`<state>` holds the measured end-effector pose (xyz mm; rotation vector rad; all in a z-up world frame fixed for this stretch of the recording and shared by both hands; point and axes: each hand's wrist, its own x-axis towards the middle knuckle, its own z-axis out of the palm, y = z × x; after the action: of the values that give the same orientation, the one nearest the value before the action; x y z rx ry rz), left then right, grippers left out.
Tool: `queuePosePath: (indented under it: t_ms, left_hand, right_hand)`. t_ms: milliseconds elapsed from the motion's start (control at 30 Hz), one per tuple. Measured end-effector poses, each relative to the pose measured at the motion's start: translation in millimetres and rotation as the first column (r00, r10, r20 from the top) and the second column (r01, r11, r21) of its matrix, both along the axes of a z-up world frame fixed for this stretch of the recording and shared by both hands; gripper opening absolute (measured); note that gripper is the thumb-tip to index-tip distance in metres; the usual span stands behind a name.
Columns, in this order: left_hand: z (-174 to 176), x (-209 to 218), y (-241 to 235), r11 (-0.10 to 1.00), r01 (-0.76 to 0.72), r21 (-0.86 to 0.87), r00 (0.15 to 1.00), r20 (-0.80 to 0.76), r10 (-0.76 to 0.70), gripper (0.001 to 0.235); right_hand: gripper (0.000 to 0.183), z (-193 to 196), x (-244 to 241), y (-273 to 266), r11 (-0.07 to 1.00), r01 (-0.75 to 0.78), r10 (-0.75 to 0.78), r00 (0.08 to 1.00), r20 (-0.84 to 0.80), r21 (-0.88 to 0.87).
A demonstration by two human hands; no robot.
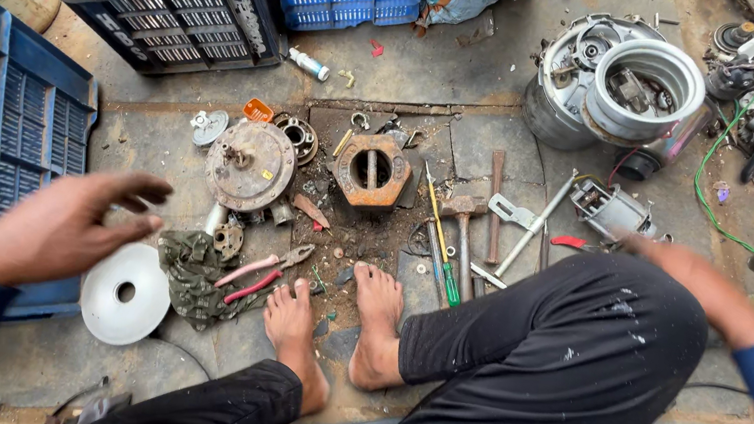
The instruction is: The person uses an angle grinder to cut a metal component held by pliers, then uses a hammer and chisel to separate parts. They also use pliers to remove a small ring from a cylindrical metal piece.
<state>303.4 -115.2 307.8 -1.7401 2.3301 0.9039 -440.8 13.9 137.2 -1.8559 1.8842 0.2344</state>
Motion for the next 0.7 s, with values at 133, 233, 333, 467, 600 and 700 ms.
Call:
queuePosePath:
  t_ms: [133, 233, 333, 467, 600, 700]
  left_hand:
    - [23, 2, 8, 0.983, 0.095, -0.154, 0.994, 0.075, -0.085, 0.051]
    - [32, 2, 18, 0.962, 0.131, -0.24, 0.991, 0.061, -0.12, 0.051]
    - [33, -1, 26, 0.966, 0.13, -0.223, 0.991, 0.043, -0.124, 0.051]
    - [20, -5, 19, 0.977, 0.129, -0.173, 0.989, -0.044, -0.138, 0.051]
    - [-14, -4, 12, 0.989, 0.094, -0.112, 0.995, -0.011, -0.095, 0.05]
    - [-45, -2, 5, 0.996, 0.066, -0.063, 0.997, -0.042, -0.068, 0.05]
  right_hand:
    - [0.071, 121, 72, -34, 0.988, 0.016, -0.017, 1.0, -0.008, -0.154]
    - [0.064, 201, 138, -38, 0.956, -0.144, 0.108, 0.983, -0.148, -0.257]
    - [0.065, 255, 192, -39, 0.949, -0.252, 0.198, 0.944, -0.265, -0.188]
    - [0.06, 266, 243, -29, 0.76, -0.52, 0.534, 0.842, -0.083, -0.389]
    - [0.057, 227, 269, -30, 0.784, -0.581, 0.612, 0.783, 0.112, -0.219]
    - [0.058, 175, 279, -48, 0.823, -0.564, 0.569, 0.817, 0.094, -0.075]
